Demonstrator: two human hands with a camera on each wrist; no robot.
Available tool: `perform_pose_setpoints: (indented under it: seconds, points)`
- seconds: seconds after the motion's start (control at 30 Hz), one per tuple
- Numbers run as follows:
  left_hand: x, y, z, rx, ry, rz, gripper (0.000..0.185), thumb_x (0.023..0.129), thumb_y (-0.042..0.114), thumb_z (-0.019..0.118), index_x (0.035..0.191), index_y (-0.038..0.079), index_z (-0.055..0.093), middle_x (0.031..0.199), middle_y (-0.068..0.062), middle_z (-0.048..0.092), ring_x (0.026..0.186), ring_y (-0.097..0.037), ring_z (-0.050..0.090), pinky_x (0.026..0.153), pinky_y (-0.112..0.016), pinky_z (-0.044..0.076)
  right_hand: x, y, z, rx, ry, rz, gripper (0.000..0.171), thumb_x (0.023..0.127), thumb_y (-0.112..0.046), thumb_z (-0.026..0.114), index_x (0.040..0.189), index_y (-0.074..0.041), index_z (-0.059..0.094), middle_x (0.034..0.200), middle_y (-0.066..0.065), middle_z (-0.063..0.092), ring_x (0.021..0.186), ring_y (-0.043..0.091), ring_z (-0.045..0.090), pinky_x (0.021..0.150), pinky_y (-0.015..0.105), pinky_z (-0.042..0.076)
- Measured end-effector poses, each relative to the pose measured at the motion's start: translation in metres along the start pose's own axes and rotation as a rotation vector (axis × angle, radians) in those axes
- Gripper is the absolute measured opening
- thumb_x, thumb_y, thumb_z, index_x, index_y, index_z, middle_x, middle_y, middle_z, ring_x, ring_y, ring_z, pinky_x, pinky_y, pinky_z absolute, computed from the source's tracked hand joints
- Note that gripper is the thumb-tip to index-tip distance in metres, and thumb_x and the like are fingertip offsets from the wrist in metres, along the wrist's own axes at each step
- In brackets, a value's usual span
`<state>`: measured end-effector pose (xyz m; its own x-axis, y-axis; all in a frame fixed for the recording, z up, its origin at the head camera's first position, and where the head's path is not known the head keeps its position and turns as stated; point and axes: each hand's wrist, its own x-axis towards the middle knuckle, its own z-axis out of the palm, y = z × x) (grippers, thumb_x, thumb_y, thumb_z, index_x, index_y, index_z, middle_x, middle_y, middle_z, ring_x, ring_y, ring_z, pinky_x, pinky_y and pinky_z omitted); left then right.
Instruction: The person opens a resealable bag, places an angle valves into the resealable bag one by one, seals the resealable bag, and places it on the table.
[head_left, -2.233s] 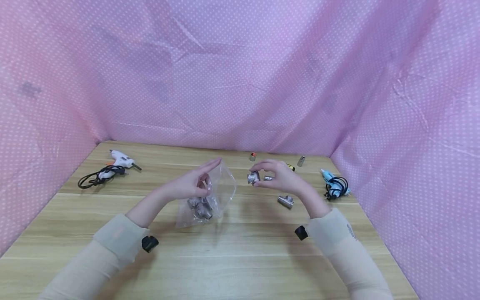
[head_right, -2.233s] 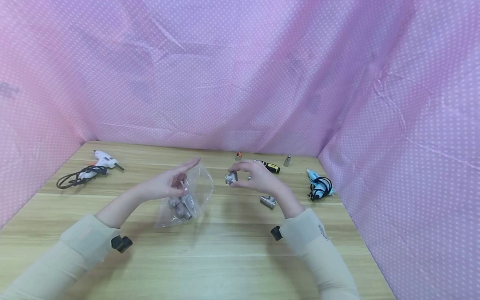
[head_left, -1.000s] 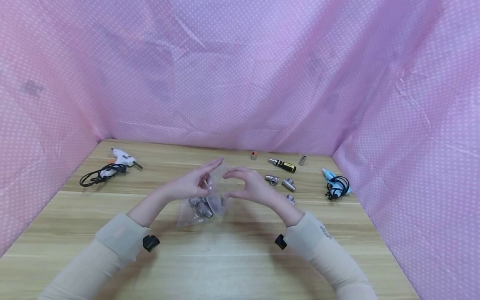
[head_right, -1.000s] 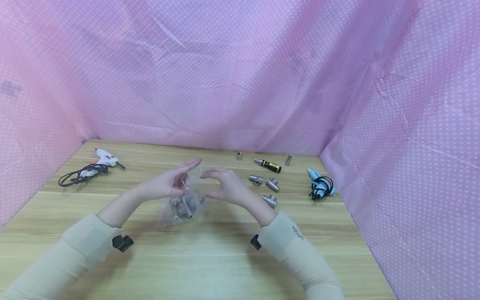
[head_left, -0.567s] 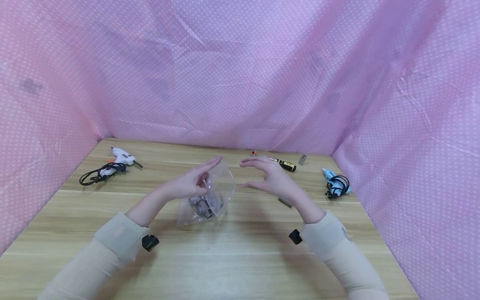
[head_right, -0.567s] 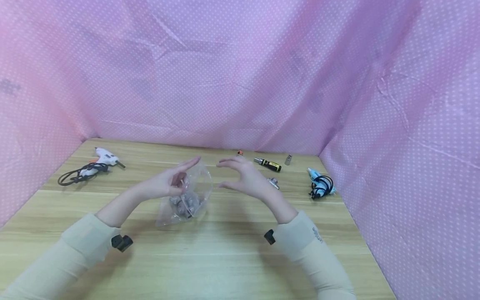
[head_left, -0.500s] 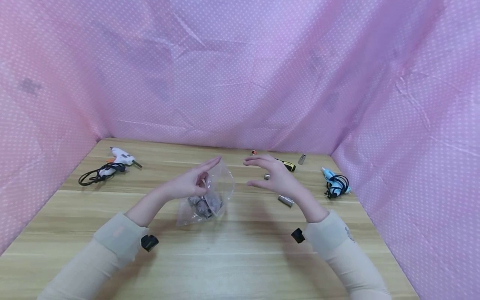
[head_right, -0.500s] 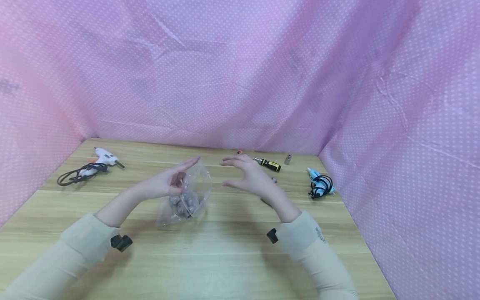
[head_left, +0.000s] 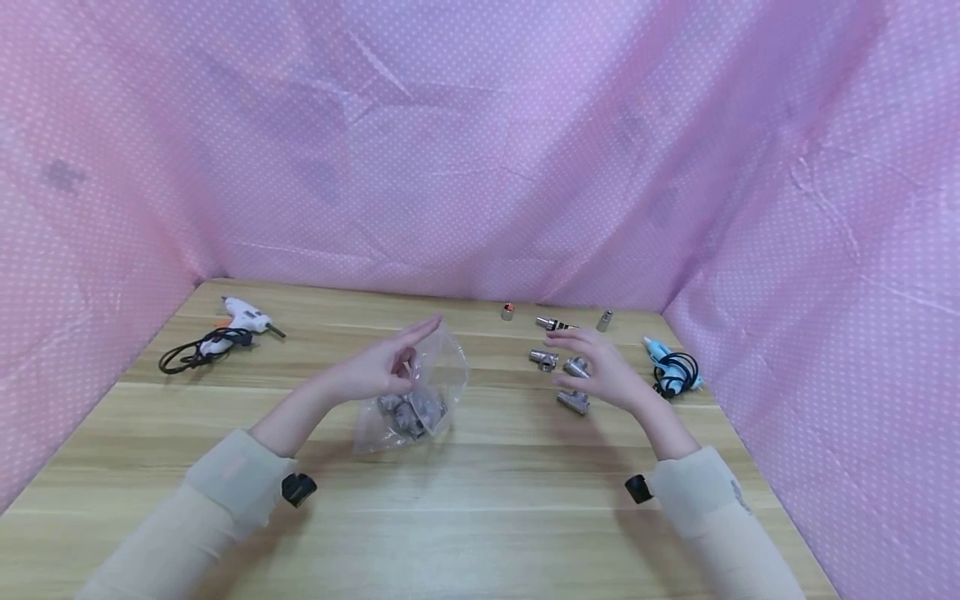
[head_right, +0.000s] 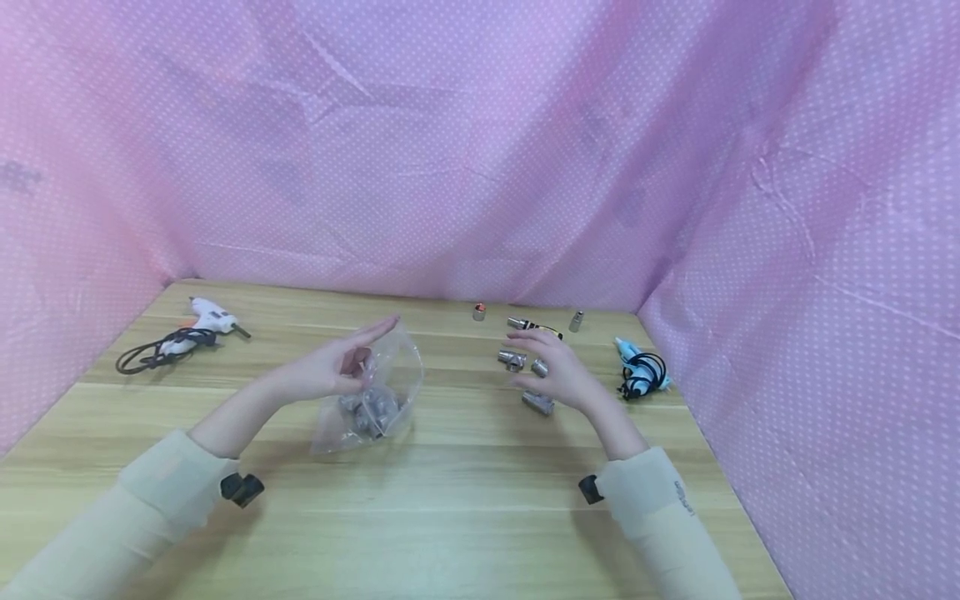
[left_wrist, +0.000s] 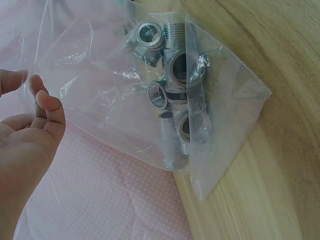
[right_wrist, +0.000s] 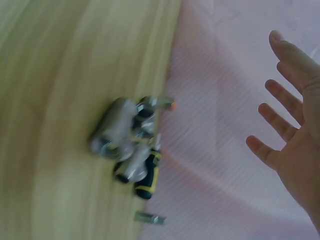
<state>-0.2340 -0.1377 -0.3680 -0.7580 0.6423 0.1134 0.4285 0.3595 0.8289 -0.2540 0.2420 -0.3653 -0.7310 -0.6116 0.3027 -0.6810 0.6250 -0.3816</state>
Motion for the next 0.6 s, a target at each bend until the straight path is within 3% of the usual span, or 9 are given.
perform_pose_setpoints:
  seconds: [0.6]
  points:
    - [0.000, 0.000, -0.001, -0.029, -0.005, -0.002, 0.096, 0.075, -0.007, 0.062, 0.153, 0.018, 0.011, 0.152, -0.009, 0.017, 0.081, -0.019, 0.049, 0.058, -0.023, 0.048, -0.052, 0.067, 0.032, 0.000, -0.118, 0.115, 0.060, 0.075, -0.025, 0.077, 0.129, -0.009, 0.057, 0.133, 0.015, 0.053, 0.123, 0.037, 0.047, 0.101, 0.058, 0.036]
